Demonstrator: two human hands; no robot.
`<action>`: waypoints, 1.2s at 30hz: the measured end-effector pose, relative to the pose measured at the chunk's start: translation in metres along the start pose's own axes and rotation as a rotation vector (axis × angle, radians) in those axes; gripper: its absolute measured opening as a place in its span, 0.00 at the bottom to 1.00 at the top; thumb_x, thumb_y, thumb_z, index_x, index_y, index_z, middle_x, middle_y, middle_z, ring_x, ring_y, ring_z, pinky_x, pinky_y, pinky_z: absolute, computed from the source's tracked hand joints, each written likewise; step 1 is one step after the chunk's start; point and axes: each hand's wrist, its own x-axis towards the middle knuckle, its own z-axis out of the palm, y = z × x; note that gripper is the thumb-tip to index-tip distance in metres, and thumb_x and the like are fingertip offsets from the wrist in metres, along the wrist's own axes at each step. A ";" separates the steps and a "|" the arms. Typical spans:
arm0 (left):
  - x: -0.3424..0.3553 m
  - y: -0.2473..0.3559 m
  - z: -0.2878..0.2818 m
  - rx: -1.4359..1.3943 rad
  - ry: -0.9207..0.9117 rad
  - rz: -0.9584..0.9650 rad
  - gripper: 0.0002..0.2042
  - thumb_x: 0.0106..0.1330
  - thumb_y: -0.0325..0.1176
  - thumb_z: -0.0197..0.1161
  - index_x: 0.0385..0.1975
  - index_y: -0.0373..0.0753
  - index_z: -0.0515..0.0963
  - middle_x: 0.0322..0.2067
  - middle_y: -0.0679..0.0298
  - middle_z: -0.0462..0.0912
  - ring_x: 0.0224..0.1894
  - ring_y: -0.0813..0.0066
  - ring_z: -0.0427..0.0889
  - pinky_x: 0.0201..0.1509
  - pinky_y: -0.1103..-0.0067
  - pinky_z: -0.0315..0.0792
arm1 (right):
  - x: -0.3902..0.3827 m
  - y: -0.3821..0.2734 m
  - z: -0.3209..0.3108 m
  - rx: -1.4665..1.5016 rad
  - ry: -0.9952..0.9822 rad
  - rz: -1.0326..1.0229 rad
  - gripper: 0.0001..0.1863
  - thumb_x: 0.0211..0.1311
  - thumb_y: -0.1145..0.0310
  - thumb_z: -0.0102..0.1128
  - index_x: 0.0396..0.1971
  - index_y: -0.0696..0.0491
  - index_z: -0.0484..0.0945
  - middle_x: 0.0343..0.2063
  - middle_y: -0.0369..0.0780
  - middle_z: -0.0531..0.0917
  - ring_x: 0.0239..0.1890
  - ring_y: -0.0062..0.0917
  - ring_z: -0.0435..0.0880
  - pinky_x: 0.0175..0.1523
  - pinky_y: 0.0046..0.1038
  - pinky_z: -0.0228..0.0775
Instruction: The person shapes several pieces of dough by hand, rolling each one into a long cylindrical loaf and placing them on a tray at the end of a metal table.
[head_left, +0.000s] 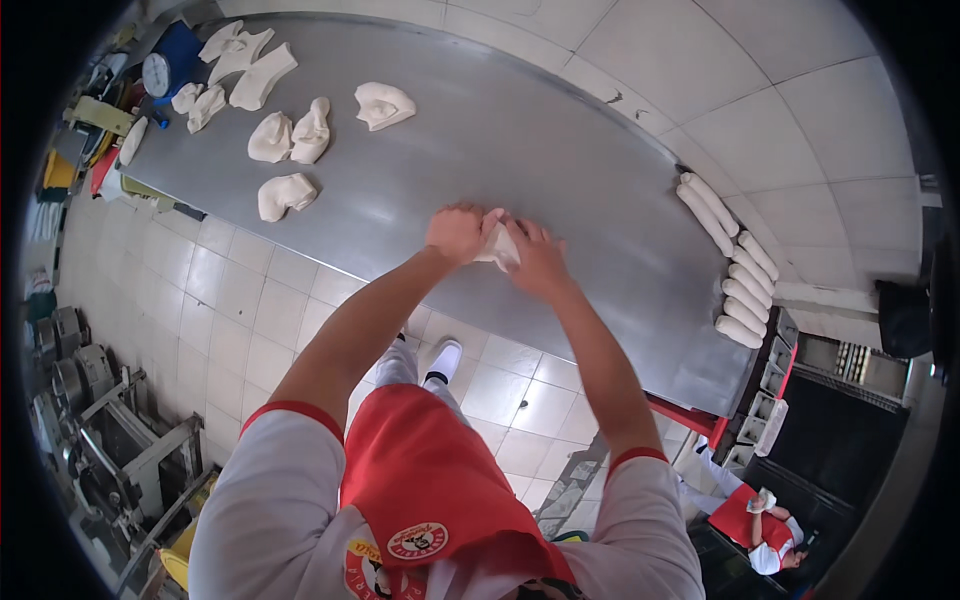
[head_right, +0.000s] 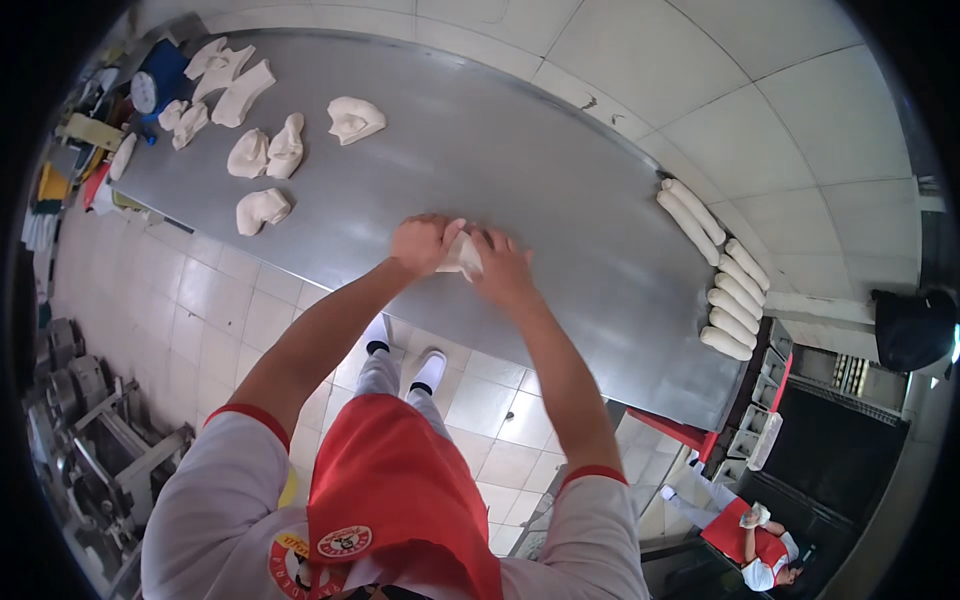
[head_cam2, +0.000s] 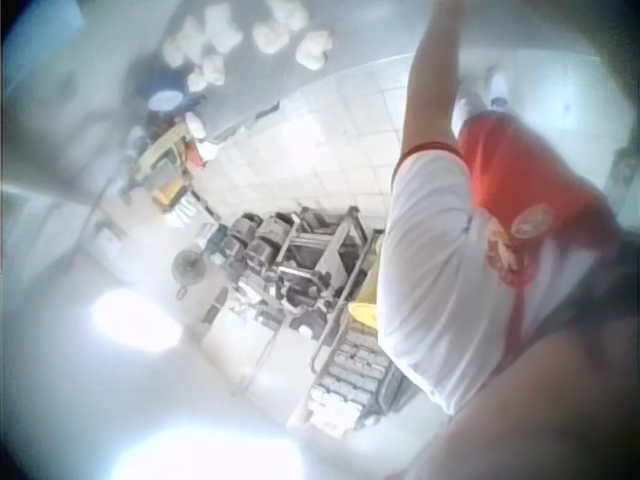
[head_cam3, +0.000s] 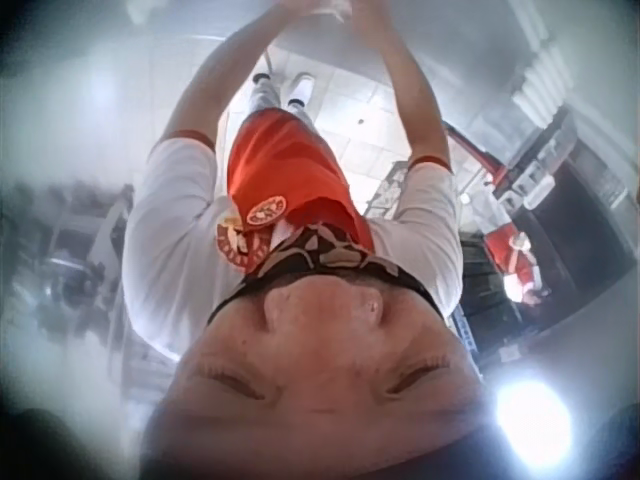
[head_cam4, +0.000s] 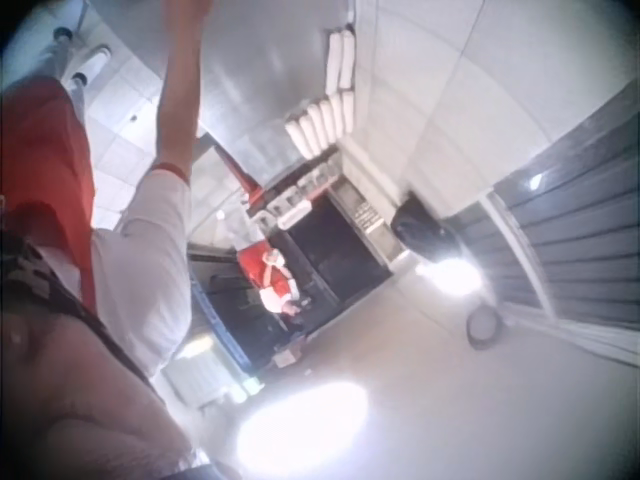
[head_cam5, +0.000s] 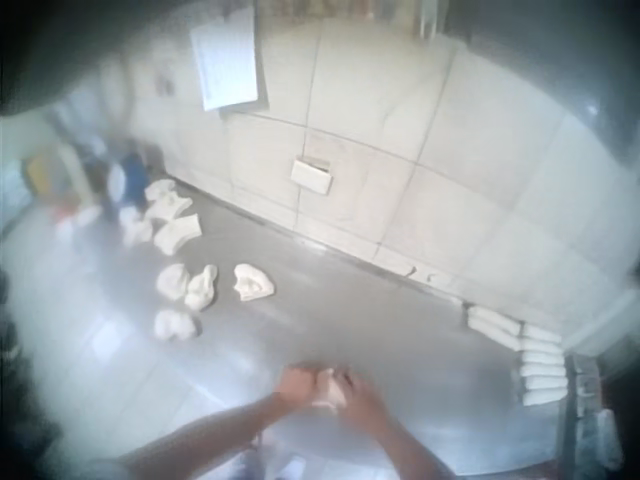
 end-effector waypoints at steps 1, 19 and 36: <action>-0.004 0.001 -0.010 -0.073 -0.272 -0.138 0.17 0.82 0.47 0.51 0.39 0.44 0.82 0.44 0.60 0.84 0.50 0.57 0.81 0.56 0.60 0.71 | 0.003 -0.004 -0.001 0.069 -0.013 0.019 0.34 0.65 0.63 0.70 0.71 0.46 0.72 0.56 0.41 0.79 0.63 0.40 0.75 0.67 0.53 0.62; -0.014 0.011 0.031 0.112 0.248 -0.023 0.16 0.81 0.47 0.51 0.42 0.44 0.82 0.47 0.63 0.83 0.55 0.61 0.79 0.58 0.61 0.69 | 0.042 -0.040 0.020 -0.130 0.006 0.173 0.32 0.63 0.60 0.71 0.65 0.50 0.72 0.55 0.39 0.78 0.61 0.36 0.77 0.58 0.51 0.66; -0.053 0.009 0.013 -0.004 0.222 0.203 0.20 0.79 0.47 0.56 0.61 0.42 0.77 0.55 0.58 0.81 0.62 0.56 0.78 0.66 0.57 0.67 | -0.028 -0.039 0.037 -0.118 0.242 0.058 0.41 0.69 0.60 0.66 0.80 0.51 0.61 0.64 0.42 0.76 0.65 0.37 0.74 0.66 0.49 0.64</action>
